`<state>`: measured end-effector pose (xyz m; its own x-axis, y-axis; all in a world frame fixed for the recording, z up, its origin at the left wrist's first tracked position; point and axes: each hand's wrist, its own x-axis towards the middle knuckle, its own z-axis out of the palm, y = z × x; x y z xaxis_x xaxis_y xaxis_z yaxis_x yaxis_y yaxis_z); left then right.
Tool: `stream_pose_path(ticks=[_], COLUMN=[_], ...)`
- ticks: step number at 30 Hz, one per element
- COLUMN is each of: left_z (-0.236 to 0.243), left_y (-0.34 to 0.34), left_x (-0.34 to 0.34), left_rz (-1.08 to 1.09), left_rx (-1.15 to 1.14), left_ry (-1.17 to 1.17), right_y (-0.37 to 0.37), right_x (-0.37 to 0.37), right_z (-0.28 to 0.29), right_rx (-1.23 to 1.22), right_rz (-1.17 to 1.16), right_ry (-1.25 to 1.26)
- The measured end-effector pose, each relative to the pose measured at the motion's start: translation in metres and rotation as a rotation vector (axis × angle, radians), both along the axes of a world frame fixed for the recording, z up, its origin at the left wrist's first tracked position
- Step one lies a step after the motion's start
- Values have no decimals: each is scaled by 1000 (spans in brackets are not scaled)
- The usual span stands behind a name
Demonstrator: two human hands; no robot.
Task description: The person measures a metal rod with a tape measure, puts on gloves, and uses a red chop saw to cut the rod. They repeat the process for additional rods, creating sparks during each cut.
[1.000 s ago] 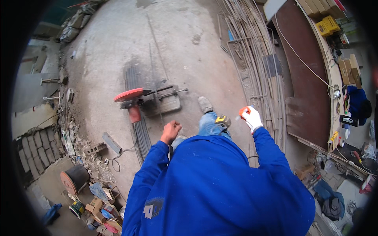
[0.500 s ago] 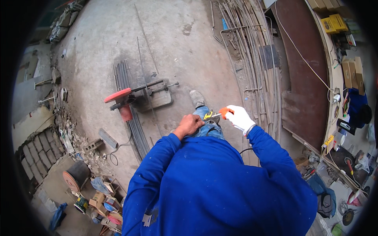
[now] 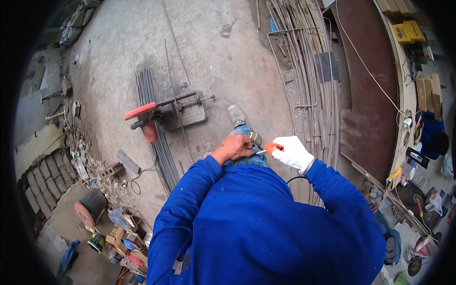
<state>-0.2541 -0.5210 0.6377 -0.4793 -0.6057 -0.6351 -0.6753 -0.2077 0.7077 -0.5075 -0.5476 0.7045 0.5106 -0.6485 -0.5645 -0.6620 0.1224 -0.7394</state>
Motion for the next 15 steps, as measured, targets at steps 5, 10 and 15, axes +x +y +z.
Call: stream_pose_path(ticks=[5,10,15], left_z=[-3,-7,-6], left_y=[-2,-7,-14], left_x=[-15,-23,-29], left_rz=[-162,-6,43], left_rx=[-317,-447,-440], left_ry=[15,95,113], right_y=[20,26,22], right_x=[7,15,30], right_z=[0,-13,-19], right_rx=[-147,-472,-476], right_rz=[-26,271,350], right_ry=[-49,150,285])
